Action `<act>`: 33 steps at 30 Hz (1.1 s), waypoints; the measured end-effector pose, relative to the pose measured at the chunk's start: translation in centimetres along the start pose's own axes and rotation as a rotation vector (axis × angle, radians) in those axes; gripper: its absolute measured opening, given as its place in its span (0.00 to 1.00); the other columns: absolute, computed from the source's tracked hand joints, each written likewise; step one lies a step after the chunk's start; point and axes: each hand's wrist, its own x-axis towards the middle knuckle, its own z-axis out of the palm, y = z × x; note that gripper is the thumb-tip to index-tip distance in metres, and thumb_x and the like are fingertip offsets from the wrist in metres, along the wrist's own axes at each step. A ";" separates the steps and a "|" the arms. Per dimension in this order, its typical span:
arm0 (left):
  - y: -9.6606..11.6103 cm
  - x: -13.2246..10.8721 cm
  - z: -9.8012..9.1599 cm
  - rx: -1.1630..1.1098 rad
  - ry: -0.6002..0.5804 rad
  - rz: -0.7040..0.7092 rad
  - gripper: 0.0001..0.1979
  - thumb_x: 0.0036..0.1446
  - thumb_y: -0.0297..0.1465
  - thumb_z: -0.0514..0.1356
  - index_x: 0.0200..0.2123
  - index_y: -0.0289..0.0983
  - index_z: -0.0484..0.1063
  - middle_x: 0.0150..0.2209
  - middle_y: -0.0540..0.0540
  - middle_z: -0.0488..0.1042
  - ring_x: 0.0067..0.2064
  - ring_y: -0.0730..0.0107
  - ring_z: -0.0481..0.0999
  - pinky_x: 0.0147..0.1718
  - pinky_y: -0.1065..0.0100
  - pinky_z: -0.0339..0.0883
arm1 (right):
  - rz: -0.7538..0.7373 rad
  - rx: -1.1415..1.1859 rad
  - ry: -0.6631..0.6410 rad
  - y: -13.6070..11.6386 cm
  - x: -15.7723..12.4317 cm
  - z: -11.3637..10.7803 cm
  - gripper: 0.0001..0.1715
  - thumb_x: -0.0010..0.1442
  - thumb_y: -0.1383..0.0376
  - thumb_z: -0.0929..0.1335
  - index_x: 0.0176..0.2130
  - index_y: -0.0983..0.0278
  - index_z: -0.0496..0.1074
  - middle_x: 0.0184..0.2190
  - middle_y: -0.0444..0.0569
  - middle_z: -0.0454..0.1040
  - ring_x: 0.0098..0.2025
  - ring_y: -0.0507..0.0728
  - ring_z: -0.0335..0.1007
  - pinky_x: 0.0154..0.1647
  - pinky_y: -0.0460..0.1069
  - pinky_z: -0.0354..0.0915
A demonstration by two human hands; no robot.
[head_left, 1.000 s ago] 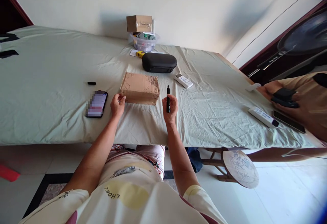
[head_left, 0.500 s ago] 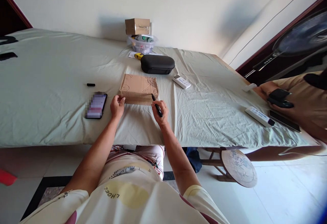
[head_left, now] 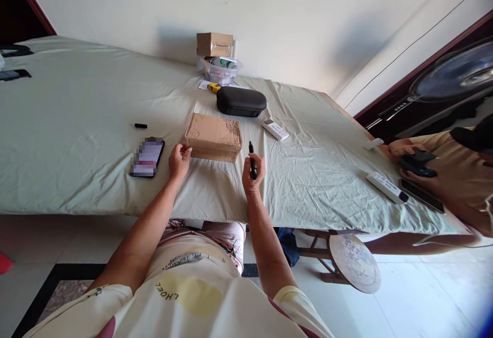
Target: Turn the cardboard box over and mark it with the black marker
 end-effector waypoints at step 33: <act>0.7 0.0 -10.8 0.930 -0.020 -0.262 0.41 0.57 0.51 0.64 0.61 0.23 0.67 0.66 0.15 0.67 0.70 0.29 0.62 0.67 0.35 0.56 | 0.363 -0.495 -0.226 4.3 0.3 0.3 0.21 0.64 0.64 0.67 0.56 0.59 0.76 0.58 0.58 0.76 0.60 0.65 0.71 0.59 0.62 0.67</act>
